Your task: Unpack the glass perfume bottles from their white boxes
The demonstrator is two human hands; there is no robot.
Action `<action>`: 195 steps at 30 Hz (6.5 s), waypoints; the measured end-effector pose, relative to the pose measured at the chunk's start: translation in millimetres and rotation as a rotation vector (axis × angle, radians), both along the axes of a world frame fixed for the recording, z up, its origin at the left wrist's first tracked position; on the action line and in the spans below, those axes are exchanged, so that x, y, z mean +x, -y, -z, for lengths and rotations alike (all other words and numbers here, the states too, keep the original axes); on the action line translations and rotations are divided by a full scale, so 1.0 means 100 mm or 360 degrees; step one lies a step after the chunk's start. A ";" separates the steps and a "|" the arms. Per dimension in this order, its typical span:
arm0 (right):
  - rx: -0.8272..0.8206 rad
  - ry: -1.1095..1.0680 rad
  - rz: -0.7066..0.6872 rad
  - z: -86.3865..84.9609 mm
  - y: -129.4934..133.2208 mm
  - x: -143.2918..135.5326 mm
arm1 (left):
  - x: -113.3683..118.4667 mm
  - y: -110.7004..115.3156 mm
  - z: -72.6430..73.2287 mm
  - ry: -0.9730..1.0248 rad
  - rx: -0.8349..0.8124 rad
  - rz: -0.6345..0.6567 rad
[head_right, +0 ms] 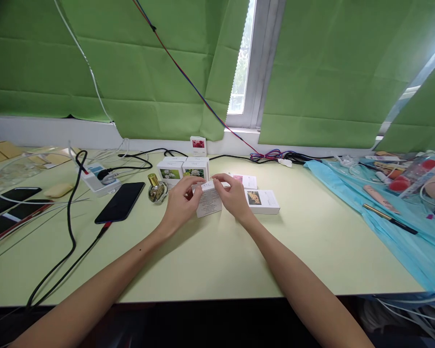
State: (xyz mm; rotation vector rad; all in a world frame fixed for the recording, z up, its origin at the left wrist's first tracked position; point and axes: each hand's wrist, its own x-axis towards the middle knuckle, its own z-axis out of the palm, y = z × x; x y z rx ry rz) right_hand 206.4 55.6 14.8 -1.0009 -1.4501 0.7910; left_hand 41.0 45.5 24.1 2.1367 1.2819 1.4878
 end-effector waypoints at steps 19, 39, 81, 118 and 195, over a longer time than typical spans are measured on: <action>0.0085 -0.0019 0.0063 0.06 -0.08 0.00 | 0.06 0.06 0.04 0.0178 -0.0328 0.0300; 0.0394 0.0755 -0.0044 0.03 0.03 0.02 | -0.01 -0.03 0.03 0.0184 0.0046 -0.0215; 0.0417 0.1065 0.0364 0.13 -0.07 0.06 | -0.19 -0.11 -0.05 -0.0766 -0.0620 -0.0551; 0.0041 0.0582 0.0207 0.40 -0.16 -0.02 | -0.05 0.03 -0.07 -0.0748 -0.0593 -0.0401; 0.0341 0.0841 0.0180 0.31 -0.09 -0.06 | -0.16 -0.09 0.00 -0.0589 -0.0588 0.0079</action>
